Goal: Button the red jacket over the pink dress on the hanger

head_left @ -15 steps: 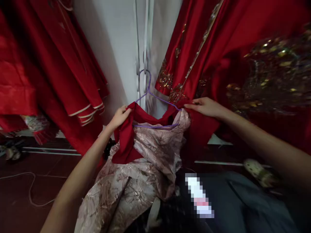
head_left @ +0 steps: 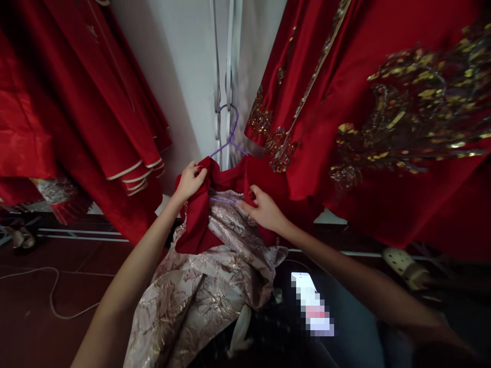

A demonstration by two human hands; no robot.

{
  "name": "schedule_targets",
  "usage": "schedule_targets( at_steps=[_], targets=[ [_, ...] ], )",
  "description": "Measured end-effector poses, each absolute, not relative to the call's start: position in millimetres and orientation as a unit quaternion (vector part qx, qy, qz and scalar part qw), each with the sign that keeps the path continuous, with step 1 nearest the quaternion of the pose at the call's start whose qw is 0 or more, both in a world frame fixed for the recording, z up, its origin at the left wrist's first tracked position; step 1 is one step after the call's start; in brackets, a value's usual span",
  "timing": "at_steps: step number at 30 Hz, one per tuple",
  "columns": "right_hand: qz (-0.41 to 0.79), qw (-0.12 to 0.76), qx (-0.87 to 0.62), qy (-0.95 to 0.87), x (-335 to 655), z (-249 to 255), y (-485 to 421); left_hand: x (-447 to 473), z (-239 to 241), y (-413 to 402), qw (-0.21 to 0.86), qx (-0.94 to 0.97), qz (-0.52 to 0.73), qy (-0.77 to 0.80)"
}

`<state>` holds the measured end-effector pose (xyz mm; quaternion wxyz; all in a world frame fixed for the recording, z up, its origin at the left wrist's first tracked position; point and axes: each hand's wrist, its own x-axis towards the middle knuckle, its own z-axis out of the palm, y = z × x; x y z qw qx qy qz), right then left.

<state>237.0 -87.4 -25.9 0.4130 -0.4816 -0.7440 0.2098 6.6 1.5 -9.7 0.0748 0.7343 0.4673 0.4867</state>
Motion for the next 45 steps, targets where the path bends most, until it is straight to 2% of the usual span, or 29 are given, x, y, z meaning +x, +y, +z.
schedule_targets(
  at_steps=[5,10,18,24,31,35,38,41,45],
  targets=[
    [0.186,0.377,-0.489,-0.764,277.5,-33.1,-100.5,14.9,-12.4,-1.9,0.061,0.731,0.497,0.464],
    [0.071,0.342,-0.559,-0.752,314.4,-11.9,-97.9,13.1,-11.6,-9.6,0.045,0.751,0.48,0.451],
    [-0.176,0.326,-0.566,-0.736,370.5,39.5,-64.4,-10.0,-6.1,-12.4,0.047,0.786,0.426,0.446],
    [-0.063,0.341,-0.651,-0.676,364.7,17.0,-59.4,-8.9,-7.5,-16.0,0.035,0.798,0.407,0.443],
    [0.007,0.36,-0.594,-0.72,269.3,-34.6,-81.6,-3.7,-10.8,-20.2,0.013,0.8,0.393,0.453],
    [0.095,0.394,-0.544,-0.735,224.0,-51.1,-96.4,-9.4,-11.0,-17.0,0.011,0.795,0.402,0.455],
    [0.143,0.4,-0.508,-0.749,215.5,-50.0,-109.8,-10.5,-10.3,-14.5,0.02,0.788,0.411,0.458],
    [0.136,0.413,-0.479,-0.763,226.0,-38.7,-114.0,-6.3,-9.0,-14.8,0.032,0.785,0.416,0.457],
    [0.13,0.491,-0.487,-0.71,250.3,-27.6,-97.1,1.1,-8.2,-26.2,-0.027,0.772,0.429,0.469]
  ],
)
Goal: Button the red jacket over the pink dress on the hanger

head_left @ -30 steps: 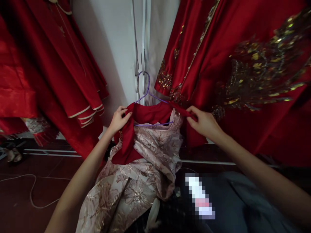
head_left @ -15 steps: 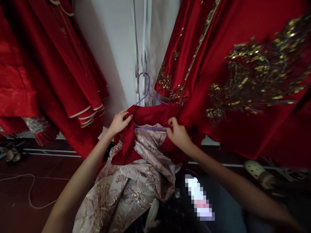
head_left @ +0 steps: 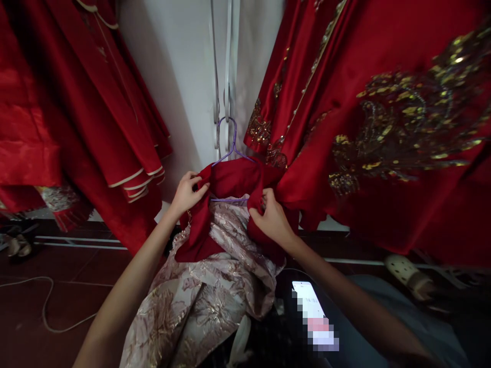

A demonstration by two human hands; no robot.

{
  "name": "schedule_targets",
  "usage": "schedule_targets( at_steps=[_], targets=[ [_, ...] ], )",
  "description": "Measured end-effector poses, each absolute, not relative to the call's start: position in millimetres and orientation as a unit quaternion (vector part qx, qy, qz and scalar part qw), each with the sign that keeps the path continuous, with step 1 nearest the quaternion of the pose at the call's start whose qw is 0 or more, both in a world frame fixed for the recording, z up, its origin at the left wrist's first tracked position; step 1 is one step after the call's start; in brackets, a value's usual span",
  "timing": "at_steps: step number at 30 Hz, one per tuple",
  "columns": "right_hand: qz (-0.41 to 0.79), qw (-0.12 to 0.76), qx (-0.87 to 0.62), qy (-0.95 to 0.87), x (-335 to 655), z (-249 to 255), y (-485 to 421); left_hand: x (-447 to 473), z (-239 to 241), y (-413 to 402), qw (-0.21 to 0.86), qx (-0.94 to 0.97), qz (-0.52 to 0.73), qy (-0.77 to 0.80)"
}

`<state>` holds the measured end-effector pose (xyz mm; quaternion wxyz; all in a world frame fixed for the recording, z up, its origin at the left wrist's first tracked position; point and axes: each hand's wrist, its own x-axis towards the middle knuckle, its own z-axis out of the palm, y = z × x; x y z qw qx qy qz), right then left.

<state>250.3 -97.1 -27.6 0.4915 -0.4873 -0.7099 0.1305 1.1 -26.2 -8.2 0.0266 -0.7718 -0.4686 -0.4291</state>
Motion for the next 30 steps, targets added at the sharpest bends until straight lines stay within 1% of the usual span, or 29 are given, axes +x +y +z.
schedule_targets(
  at_steps=[2,4,7,9,12,16,18,21,24,27,30],
  targets=[
    [0.162,0.543,-0.475,-0.673,260.4,-26.7,-83.9,1.8,-7.8,-37.0,0.086,-0.748,-0.44,-0.49],
    [0.182,0.575,-0.448,-0.66,267.1,-26.7,-72.2,0.9,-6.4,-48.6,0.132,-0.72,-0.442,-0.519],
    [0.203,0.573,-0.429,-0.669,268.9,-25.1,-62.8,3.0,-2.3,-62.3,0.133,-0.702,-0.425,-0.557],
    [0.209,0.567,-0.427,-0.673,264.3,-23.2,-61.9,12.0,0.0,-67.4,0.11,-0.708,-0.414,-0.562],
    [0.216,0.559,-0.42,-0.682,250.2,-21.7,-65.1,37.5,-1.7,-71.2,0.07,-0.748,-0.394,-0.529],
    [0.258,0.501,-0.393,-0.726,230.2,-25.1,-71.1,68.8,-11.8,-76.0,-0.003,-0.834,-0.324,-0.447],
    [0.275,0.486,-0.381,-0.736,224.6,-28.2,-72.5,73.2,-15.9,-79.6,-0.036,-0.85,-0.316,-0.42],
    [0.29,0.502,-0.367,-0.727,221.4,-33.5,-71.5,69.8,-20.6,-85.4,-0.067,-0.836,-0.355,-0.413],
    [0.295,0.535,-0.364,-0.703,221.4,-39.0,-71.8,68.0,-31.1,-88.4,-0.108,-0.795,-0.418,-0.426],
    [0.3,0.558,-0.363,-0.684,223.5,-43.4,-78.2,73.4,-49.3,-86.6,-0.202,-0.731,-0.503,-0.414],
    [0.325,0.547,-0.383,-0.669,227.4,-46.1,-87.1,79.1,-63.9,-84.4,-0.287,-0.647,-0.591,-0.387]
  ],
)
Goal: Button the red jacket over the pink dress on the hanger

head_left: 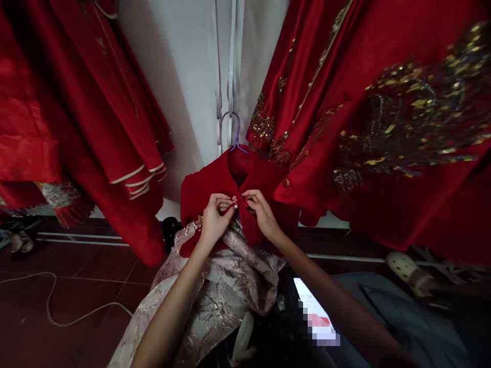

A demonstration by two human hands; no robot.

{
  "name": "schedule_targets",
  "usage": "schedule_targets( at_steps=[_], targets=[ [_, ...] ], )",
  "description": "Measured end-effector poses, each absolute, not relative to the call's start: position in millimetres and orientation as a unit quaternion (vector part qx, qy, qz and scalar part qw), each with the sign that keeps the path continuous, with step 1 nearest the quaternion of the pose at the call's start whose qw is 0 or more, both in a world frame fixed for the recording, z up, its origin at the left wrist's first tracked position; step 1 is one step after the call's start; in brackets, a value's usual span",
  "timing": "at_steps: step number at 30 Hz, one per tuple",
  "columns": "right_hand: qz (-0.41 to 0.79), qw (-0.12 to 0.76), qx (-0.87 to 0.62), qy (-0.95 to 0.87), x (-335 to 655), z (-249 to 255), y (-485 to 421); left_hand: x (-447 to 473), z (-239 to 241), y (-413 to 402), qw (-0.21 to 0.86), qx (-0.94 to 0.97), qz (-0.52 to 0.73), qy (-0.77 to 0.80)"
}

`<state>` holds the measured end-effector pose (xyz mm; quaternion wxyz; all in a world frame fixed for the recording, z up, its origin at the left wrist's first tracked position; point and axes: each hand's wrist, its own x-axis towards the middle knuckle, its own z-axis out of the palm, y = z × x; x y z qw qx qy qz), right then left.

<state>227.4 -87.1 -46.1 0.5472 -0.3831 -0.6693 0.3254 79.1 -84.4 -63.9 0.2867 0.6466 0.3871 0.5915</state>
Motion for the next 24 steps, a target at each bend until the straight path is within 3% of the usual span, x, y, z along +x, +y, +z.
schedule_targets(
  at_steps=[3,12,24],
  targets=[
    [0.338,0.537,-0.385,-0.67,230.1,-47.5,-91.5,78.9,-64.7,-87.5,0.3,0.628,0.609,0.381],
    [0.341,0.544,-0.351,-0.682,229.3,-47.9,-93.8,69.4,-42.1,-102.7,0.165,0.733,0.532,0.39],
    [0.268,0.563,-0.391,-0.677,227.7,-44.0,-102.0,68.1,-30.4,-108.3,0.12,0.77,0.488,0.394]
  ],
)
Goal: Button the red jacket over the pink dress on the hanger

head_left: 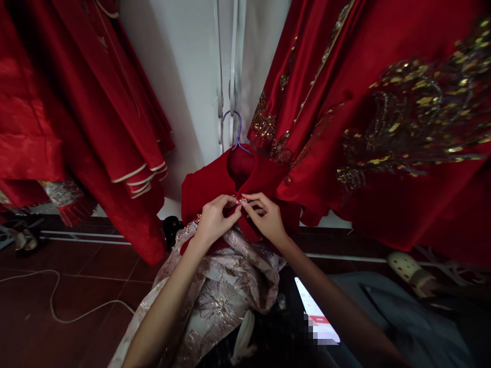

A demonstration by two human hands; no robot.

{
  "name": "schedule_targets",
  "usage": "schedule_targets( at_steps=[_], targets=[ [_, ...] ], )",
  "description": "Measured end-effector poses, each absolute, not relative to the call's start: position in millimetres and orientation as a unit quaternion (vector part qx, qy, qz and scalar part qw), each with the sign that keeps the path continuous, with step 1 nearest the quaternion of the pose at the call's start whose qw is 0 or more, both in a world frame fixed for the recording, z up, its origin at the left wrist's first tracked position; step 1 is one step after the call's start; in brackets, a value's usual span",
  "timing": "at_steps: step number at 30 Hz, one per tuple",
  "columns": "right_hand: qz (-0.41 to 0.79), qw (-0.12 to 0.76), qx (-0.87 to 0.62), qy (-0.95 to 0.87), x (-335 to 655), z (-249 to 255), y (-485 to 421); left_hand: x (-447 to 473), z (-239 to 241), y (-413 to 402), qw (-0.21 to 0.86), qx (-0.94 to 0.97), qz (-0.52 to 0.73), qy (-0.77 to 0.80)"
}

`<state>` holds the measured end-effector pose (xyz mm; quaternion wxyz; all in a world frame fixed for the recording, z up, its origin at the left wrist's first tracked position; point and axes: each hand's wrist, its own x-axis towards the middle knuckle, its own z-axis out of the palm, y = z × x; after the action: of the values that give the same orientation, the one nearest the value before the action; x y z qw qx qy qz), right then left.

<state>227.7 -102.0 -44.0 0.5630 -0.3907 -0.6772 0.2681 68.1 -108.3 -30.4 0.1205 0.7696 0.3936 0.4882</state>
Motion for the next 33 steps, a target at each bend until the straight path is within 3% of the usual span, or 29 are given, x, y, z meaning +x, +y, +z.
schedule_targets(
  at_steps=[9,19,23,29,33],
  targets=[
    [0.279,0.574,-0.355,-0.683,231.9,-46.4,-99.2,67.7,-23.9,-108.0,0.117,0.795,0.447,0.393],
    [0.269,0.554,-0.344,-0.709,232.4,-40.5,-95.1,69.7,-12.3,-105.7,0.026,0.827,0.376,0.418],
    [0.273,0.536,-0.349,-0.719,231.3,-42.0,-95.3,72.6,-23.6,-102.7,0.104,0.802,0.424,0.408],
    [0.284,0.483,-0.382,-0.735,234.5,-78.8,-104.0,62.8,-41.3,-131.4,0.302,0.799,0.426,0.299],
    [0.293,0.483,-0.472,-0.677,246.1,-111.1,-104.8,51.6,-58.8,-158.7,0.273,0.763,0.453,0.371]
  ],
)
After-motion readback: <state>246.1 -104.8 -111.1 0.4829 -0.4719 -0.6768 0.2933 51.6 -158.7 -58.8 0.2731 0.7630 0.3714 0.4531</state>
